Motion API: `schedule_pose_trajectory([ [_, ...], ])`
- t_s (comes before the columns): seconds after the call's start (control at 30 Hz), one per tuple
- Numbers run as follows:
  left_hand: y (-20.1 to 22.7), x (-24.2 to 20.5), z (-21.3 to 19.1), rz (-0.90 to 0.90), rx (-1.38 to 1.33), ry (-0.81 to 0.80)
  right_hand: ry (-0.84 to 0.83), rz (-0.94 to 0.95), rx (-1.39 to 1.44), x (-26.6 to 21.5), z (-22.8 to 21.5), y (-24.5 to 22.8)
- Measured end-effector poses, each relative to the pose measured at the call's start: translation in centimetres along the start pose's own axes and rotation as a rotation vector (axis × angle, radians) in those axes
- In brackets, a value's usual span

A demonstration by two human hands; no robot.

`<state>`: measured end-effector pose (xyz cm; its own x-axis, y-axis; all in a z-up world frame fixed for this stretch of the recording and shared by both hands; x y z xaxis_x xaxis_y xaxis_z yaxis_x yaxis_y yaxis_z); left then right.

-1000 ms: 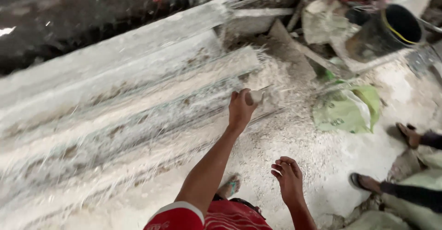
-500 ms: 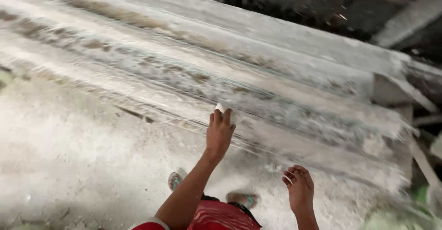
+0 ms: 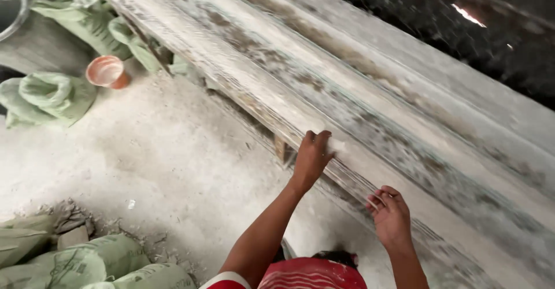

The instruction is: Applying plaster or resin over fiberglass strands on a long mold.

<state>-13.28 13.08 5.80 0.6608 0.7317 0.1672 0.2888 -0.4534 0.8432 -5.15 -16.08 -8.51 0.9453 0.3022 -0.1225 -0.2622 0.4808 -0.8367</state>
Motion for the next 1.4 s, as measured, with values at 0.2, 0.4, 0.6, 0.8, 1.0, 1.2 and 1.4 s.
schedule_pose_trajectory([
  [0.2, -8.2, 9.1, -8.3, -0.108, -0.056, 0.047, -0.059, 0.111, -0.035, 5.9, 10.4, 5.9],
  [0.4, -18.0, 19.5, -17.1, -0.187, -0.007, 0.205, -0.112, 0.116, -0.105, 15.7, 21.3, 12.8],
  [0.6, -25.0, 31.5, -26.6, -0.329, -0.043, 0.308, -0.318, 0.100, -0.195, 25.9, 38.1, 20.0],
  [0.8, -29.2, 46.9, -33.9, -0.287, -0.033, 0.388, -0.540, -0.114, -0.510, 36.1, 53.2, 24.4],
  [1.0, -31.4, 64.7, -32.2, -0.123, -0.017, 0.252, -0.687, -0.355, -1.186, 44.6, 65.4, 31.3],
  [1.2, -42.1, 78.9, -33.2, -0.301, -0.048, 0.184, -1.106, -0.663, -1.739, 49.9, 75.9, 38.6],
  [1.4, -51.5, 84.3, -42.1, -0.457, -0.206, 0.454, -1.412, -0.795, -1.786, 52.4, 85.2, 44.9],
])
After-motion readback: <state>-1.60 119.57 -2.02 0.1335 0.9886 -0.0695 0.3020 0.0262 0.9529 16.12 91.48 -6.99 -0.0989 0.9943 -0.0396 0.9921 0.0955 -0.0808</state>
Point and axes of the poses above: each hand's wrist, its own x-axis towards the middle knuckle, its own z-axis out of the palm, y = z × x, the point moved 9 cm from there along x, towards the middle knuckle, and after that the axes turned 14 degrees about -z, right-handed, at the moved point
